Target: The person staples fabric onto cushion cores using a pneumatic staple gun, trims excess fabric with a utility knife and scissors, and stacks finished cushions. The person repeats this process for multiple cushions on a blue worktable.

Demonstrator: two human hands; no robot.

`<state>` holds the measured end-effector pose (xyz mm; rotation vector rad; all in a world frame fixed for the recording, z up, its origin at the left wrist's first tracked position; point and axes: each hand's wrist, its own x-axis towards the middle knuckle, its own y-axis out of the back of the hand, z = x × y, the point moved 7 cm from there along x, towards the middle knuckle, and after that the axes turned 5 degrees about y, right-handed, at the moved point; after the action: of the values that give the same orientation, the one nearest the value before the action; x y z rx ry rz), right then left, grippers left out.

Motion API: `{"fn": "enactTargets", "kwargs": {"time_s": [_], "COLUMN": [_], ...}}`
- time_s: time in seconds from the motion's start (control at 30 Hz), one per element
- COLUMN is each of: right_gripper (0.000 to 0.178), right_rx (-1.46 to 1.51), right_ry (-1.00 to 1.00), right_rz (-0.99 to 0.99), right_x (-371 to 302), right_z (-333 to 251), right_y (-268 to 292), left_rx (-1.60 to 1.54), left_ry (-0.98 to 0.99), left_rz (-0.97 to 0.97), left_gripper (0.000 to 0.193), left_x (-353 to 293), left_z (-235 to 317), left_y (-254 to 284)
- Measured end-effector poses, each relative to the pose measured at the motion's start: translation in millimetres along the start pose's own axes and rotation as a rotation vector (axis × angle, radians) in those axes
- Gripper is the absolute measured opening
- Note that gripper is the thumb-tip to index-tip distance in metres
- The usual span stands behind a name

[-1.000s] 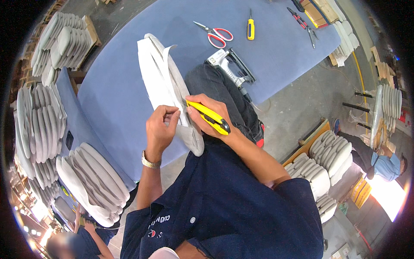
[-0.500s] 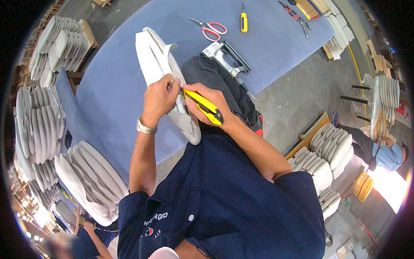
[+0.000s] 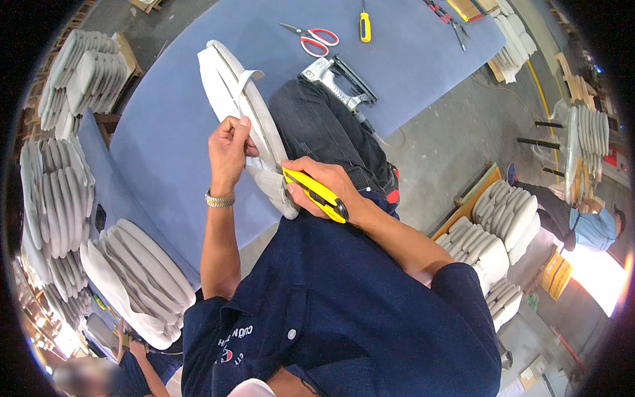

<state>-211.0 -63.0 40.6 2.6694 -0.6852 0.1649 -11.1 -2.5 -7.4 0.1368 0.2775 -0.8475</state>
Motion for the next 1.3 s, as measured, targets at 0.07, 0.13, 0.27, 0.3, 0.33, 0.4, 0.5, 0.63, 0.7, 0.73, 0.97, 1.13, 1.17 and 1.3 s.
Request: {"fn": "enactTargets", "kwargs": {"time_s": [0.07,0.13,0.27,0.3,0.33,0.4,0.5,0.63,0.7,0.73,0.97,1.13,1.17,1.3], "right_gripper": [0.036,0.036,0.036,0.036,0.035,0.035,0.034,0.033,0.033,0.034,0.034,0.034,0.035,0.035], "right_rx": [-0.012,-0.034,-0.055,-0.05,-0.032,-0.024,-0.014,-0.021,-0.049,-0.016,-0.027,-0.077,-0.087,-0.089], "right_ry": [-0.014,-0.016,-0.028,-0.043,-0.015,-0.019,0.024,0.028,-0.012,-0.017,-0.001,0.018,0.035,0.031], "right_rz": [-0.007,-0.014,-0.009,-0.008,-0.002,-0.029,-0.033,-0.044,-0.039,-0.044,-0.011,0.034,0.039,0.022], "right_x": [0,0,-1,-1,1,4,4,3,1,1,-5,-11,-13,-19], "right_z": [1,-1,2,4,0,-2,-1,-4,0,-4,-3,-5,-5,-9], "right_y": [0,1,1,-1,-1,-3,-10,-15,-13,-12,-12,-8,-8,-9], "left_rx": [0.036,0.478,0.792,0.778,0.772,0.705,0.58,0.554,0.566,0.567,0.412,-0.181,-0.237,-0.345], "left_ry": [-0.031,-0.094,-0.327,-0.402,-0.36,-0.412,-0.382,-0.202,-0.293,-0.312,-0.241,-0.149,-0.164,-0.106], "left_rz": [0.043,0.022,0.004,0.022,0.043,0.097,0.127,0.072,0.096,0.102,0.098,0.107,0.124,0.152], "left_gripper": [0.033,0.031,0.025,0.027,0.031,0.031,0.03,0.029,0.024,0.022,0.015,0.016,0.017,0.017], "left_x": [-8,-28,-78,-89,-98,-104,-103,-87,-88,-87,-72,-58,-58,-58], "left_z": [4,17,34,33,27,16,-1,-12,-7,-8,-27,-52,-51,-62], "left_y": [2,-2,-16,-16,-13,-7,0,-1,-5,-7,-9,-16,-17,-18]}}
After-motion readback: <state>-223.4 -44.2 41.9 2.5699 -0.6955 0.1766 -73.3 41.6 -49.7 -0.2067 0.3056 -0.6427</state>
